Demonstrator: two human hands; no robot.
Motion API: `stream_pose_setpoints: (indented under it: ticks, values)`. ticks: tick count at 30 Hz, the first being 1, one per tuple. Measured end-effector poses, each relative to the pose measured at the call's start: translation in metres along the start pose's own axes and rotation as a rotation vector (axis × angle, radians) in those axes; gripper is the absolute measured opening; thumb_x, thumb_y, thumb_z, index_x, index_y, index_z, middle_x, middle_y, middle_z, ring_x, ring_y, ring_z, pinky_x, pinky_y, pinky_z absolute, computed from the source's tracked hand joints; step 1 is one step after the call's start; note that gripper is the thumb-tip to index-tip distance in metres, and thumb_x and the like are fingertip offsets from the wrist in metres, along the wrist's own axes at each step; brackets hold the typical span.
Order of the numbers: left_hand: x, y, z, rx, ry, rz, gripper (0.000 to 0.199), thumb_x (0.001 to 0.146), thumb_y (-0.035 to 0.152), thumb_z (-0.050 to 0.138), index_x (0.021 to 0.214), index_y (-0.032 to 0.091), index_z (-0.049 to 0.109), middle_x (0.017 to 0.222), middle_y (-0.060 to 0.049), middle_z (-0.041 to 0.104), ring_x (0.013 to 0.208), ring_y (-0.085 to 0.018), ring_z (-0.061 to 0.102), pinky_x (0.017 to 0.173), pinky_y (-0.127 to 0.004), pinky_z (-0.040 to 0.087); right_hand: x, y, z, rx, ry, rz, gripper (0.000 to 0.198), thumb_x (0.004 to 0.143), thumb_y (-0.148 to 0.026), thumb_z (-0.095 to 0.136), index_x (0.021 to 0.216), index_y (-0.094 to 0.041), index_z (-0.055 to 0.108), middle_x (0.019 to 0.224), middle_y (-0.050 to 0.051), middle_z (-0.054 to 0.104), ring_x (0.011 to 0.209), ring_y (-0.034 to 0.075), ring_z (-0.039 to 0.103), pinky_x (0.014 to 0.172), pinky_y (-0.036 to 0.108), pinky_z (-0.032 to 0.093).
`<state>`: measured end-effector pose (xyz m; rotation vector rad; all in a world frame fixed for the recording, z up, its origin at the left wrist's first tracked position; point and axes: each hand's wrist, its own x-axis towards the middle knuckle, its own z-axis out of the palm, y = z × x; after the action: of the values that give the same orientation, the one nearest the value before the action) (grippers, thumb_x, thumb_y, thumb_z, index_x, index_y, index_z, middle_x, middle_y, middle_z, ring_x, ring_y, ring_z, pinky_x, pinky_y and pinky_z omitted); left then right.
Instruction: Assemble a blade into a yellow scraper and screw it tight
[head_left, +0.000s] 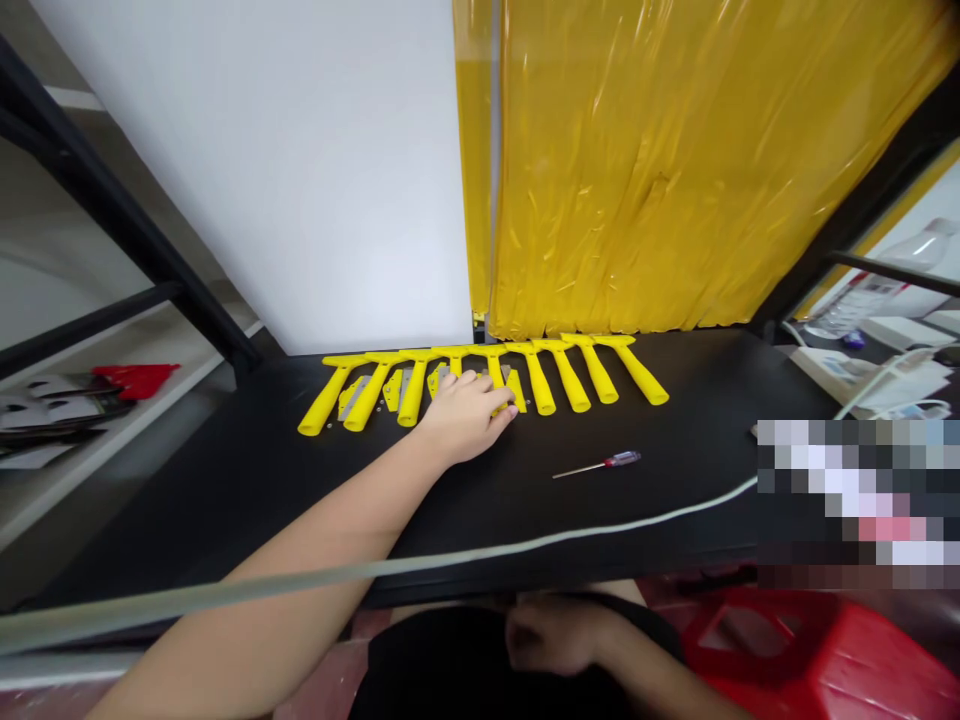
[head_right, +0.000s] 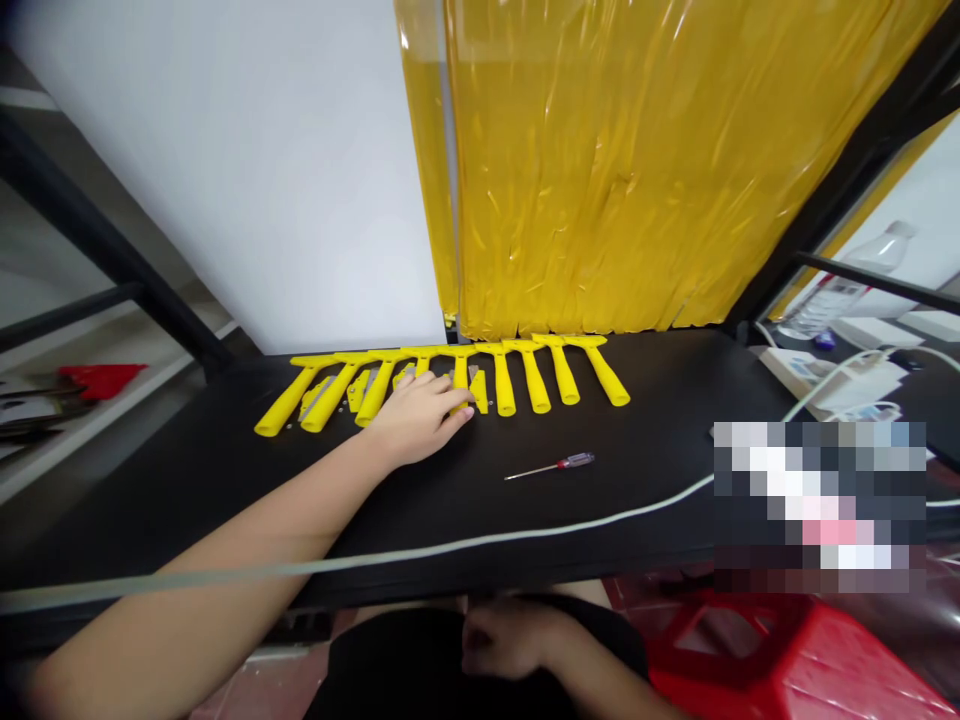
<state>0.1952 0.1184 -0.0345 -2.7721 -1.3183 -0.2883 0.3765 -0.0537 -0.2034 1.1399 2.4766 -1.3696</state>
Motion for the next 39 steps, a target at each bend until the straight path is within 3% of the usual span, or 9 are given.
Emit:
stream_pose_setpoints:
  ticks: [3,6,8,15,21,23,27,32,39]
  values:
    - [0.004,0.001,0.000,0.017,-0.023,-0.010,0.040,0.108,0.045,0.039,0.113,0.028,0.075,0.110,-0.009,0.073,0.108,-0.031,0.060,0.101,-0.055,0.039,-0.051,-0.010,-0.003,0.163,-0.023,-0.203,0.025,0.081,-0.013,0.076,0.102,-0.025,0.076,0.081,-0.007,0.072,0.066,0.010,0.064,0.052,0.016,0.041]
    - [0.006,0.002,0.000,0.036,-0.025,-0.018,0.040,0.107,0.043,0.039,0.111,0.027,0.075,0.107,-0.010,0.075,0.106,-0.032,0.062,0.101,-0.056,0.038,-0.110,-0.036,-0.035,0.184,0.299,-0.356,0.012,0.092,-0.018,0.072,0.101,-0.025,0.072,0.088,-0.002,0.073,0.079,0.013,0.068,0.070,0.020,0.051]
    - [0.007,0.002,0.002,0.044,-0.028,-0.017,0.040,0.106,0.044,0.040,0.113,0.027,0.076,0.104,-0.011,0.075,0.105,-0.033,0.063,0.101,-0.057,0.037,-0.134,-0.049,-0.062,0.032,0.519,-0.312,0.009,0.098,-0.016,0.065,0.100,-0.024,0.067,0.088,0.001,0.069,0.080,0.014,0.066,0.072,0.023,0.053]
    - [0.007,-0.003,0.009,0.053,0.004,0.001,0.035,0.103,0.042,0.046,0.115,0.027,0.075,0.098,-0.010,0.076,0.102,-0.032,0.065,0.101,-0.056,0.036,-0.123,-0.033,-0.110,-0.458,1.013,-0.314,0.032,0.098,-0.012,0.062,0.129,-0.020,0.063,0.115,0.012,0.064,0.105,0.024,0.062,0.091,0.039,0.054]
    - [0.006,-0.008,0.006,0.037,0.072,0.007,0.036,0.106,0.042,0.043,0.116,0.026,0.074,0.100,-0.009,0.077,0.099,-0.031,0.065,0.095,-0.052,0.037,-0.111,-0.031,-0.092,-0.449,1.025,-0.528,0.027,0.093,-0.007,0.063,0.117,-0.020,0.067,0.096,0.007,0.067,0.086,0.020,0.063,0.080,0.038,0.055]
    - [0.004,-0.010,0.004,0.024,0.126,0.010,0.036,0.106,0.043,0.043,0.118,0.027,0.074,0.102,-0.008,0.077,0.098,-0.030,0.065,0.094,-0.050,0.037,-0.111,-0.030,-0.074,-0.491,1.166,-0.620,0.025,0.091,-0.009,0.065,0.111,-0.023,0.069,0.091,0.004,0.067,0.081,0.020,0.064,0.082,0.042,0.054]
    - [0.000,-0.013,0.003,0.006,0.192,0.010,0.036,0.107,0.043,0.043,0.119,0.028,0.074,0.100,-0.006,0.077,0.095,-0.028,0.065,0.090,-0.047,0.037,-0.109,-0.033,-0.041,-0.518,1.501,-0.552,0.021,0.086,-0.007,0.068,0.090,-0.027,0.066,0.071,-0.001,0.061,0.070,0.019,0.058,0.083,0.046,0.051]
    - [-0.001,-0.015,0.002,0.003,0.195,0.011,0.036,0.107,0.043,0.044,0.120,0.028,0.074,0.100,-0.006,0.078,0.096,-0.028,0.065,0.089,-0.047,0.037,-0.097,-0.047,-0.027,-0.382,1.014,-0.731,0.021,0.097,-0.004,0.052,0.099,-0.020,0.065,0.076,0.002,0.066,0.072,0.017,0.059,0.073,0.036,0.051]
    - [-0.007,-0.017,-0.011,0.008,0.246,-0.014,0.036,0.107,0.043,0.045,0.122,0.028,0.074,0.101,-0.005,0.079,0.094,-0.028,0.067,0.088,-0.046,0.037,-0.092,-0.048,-0.044,-0.327,1.020,-0.583,0.024,0.087,0.001,0.055,0.101,-0.017,0.062,0.084,0.006,0.062,0.080,0.019,0.053,0.075,0.037,0.047]
